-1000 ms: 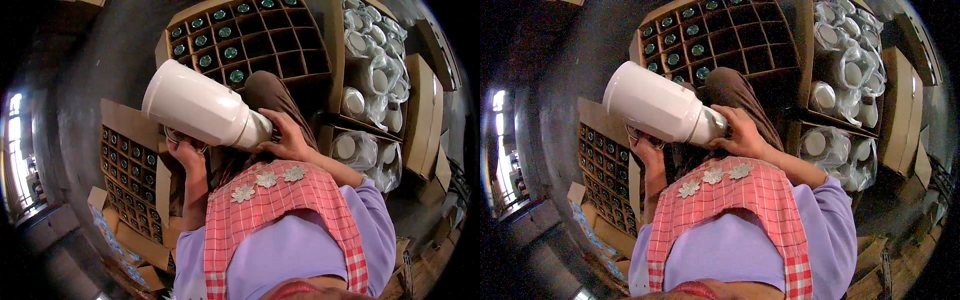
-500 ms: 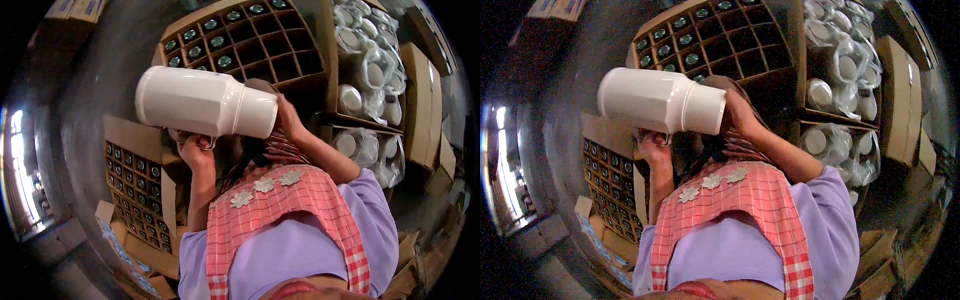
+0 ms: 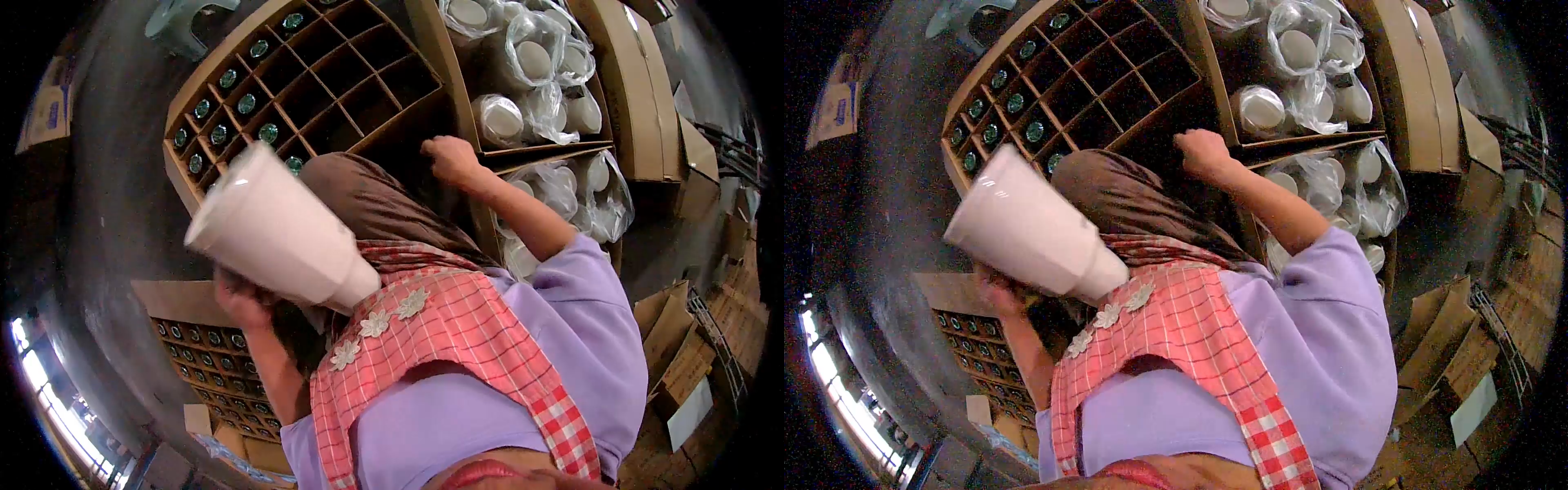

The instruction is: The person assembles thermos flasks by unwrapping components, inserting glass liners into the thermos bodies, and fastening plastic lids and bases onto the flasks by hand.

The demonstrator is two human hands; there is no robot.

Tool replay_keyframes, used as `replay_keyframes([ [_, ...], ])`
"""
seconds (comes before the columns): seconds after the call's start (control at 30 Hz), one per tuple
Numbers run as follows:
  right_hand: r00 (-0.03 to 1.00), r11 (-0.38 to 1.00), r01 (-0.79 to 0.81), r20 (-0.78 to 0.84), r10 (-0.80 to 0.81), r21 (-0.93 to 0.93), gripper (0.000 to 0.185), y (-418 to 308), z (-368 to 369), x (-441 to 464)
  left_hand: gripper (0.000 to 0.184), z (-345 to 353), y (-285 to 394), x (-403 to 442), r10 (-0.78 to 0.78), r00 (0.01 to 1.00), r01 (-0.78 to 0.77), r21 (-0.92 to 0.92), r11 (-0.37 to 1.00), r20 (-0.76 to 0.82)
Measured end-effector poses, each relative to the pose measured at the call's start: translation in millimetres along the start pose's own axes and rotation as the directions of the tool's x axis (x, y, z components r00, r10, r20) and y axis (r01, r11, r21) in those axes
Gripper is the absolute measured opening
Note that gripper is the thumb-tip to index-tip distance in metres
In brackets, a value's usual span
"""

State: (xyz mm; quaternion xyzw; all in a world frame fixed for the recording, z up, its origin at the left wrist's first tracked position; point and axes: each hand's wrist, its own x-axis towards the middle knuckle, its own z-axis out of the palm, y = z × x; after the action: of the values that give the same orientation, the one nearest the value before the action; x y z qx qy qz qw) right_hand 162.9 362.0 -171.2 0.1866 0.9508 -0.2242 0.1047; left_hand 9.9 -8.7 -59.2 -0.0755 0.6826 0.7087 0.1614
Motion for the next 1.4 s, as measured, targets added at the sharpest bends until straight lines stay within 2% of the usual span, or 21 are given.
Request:
replay_keyframes([
  [0.07,0.987,0.950,0.056,0.159,-0.006,-0.309,0.015,29,56,15,0.030,19,-14,-3,0.134,0.989,-0.137,0.056,0.989,0.063],
  [0.17,0.923,0.818,0.231,0.384,-0.013,-0.528,0.015,71,112,20,0.037,30,10,-11,0.035,0.992,-0.028,-0.056,0.998,0.121],
  [0.2,0.875,0.823,0.289,0.484,-0.020,-0.489,0.012,84,116,33,0.037,22,9,-3,0.001,0.990,0.008,-0.066,0.998,0.140],
  [0.3,0.894,0.993,-0.110,0.440,0.086,0.030,0.009,85,116,64,0.038,4,9,14,0.007,0.959,0.030,-0.123,0.992,0.285],
  [0.33,0.918,0.895,-0.217,0.392,0.052,0.389,0.007,68,98,73,0.040,6,11,18,-0.061,0.945,0.120,-0.169,0.978,0.322],
  [0.4,0.956,0.255,-0.278,0.292,-0.017,0.926,0.011,32,59,92,0.047,33,21,35,-0.160,0.902,0.281,-0.262,0.923,0.401],
  [0.43,0.880,-0.180,-0.463,0.474,0.019,0.868,0.012,10,38,103,0.050,48,26,49,-0.196,0.875,0.352,-0.303,0.886,0.443],
  [0.5,0.866,-0.353,-0.418,0.485,0.124,0.837,0.010,-42,-1,125,0.045,68,19,99,-0.152,0.822,0.166,0.024,0.986,0.548],
  [0.53,0.871,-0.296,-0.395,0.457,0.179,0.869,0.014,-65,-13,136,0.043,77,9,129,-0.091,0.795,-0.081,0.254,0.964,0.600],
  [0.57,0.872,-0.275,-0.377,0.439,0.217,0.884,0.021,-84,-20,147,0.040,88,-5,158,-0.182,0.772,0.016,0.268,0.963,0.608],
  [0.63,0.907,-0.251,-0.371,0.407,0.109,0.894,0.023,-112,-30,163,0.046,122,-42,207,-0.552,0.585,0.692,-0.012,0.722,0.594],
  [0.7,0.906,-0.272,-0.369,0.410,0.110,0.889,0.024,-145,-51,166,0.051,136,-49,196,-0.131,0.653,-0.010,0.182,0.983,0.746],
  [0.8,0.892,-0.347,-0.407,0.449,0.048,0.845,0.023,-171,-75,170,0.036,133,-38,188,-0.092,0.734,-0.025,0.162,0.986,0.673],
  [0.83,0.907,-0.415,-0.375,0.420,0.018,0.829,0.021,-170,-76,173,0.023,128,-35,192,-0.006,0.819,-0.231,0.338,0.913,0.574],
  [0.9,0.959,-0.480,-0.275,0.272,-0.076,0.833,0.015,-145,-57,189,0.019,96,-57,219,0.397,0.814,-0.553,0.775,0.306,0.424],
  [0.97,0.914,-0.420,-0.322,0.394,0.094,0.849,0.014,-130,-67,189,0.018,69,-41,221,0.484,0.851,-0.352,0.905,0.239,0.203],
  [1.03,0.973,-0.272,-0.230,0.231,-0.029,0.935,0.013,-119,-69,173,0.015,53,-21,210,0.498,0.866,-0.286,0.868,0.405,0.053],
  [1.1,0.986,-0.207,-0.090,0.058,-0.156,0.974,0.011,-113,-76,142,0.014,67,40,155,0.245,0.963,-0.192,0.344,0.919,-0.116],
  [1.23,0.706,-0.174,0.254,-0.306,-0.638,0.951,0.007,-114,-95,70,0.015,30,51,78,0.627,0.762,-0.646,0.252,0.721,0.160],
  [1.33,0.680,0.186,0.257,-0.041,-0.732,0.948,0.013,-121,-90,26,0.014,9,40,45,0.779,0.579,-0.804,0.323,0.499,0.241],
  [1.4,0.623,0.280,0.312,0.028,-0.782,0.908,0.018,-122,-68,7,0.008,-17,13,29,0.694,0.671,-0.730,0.397,0.556,0.261],
])
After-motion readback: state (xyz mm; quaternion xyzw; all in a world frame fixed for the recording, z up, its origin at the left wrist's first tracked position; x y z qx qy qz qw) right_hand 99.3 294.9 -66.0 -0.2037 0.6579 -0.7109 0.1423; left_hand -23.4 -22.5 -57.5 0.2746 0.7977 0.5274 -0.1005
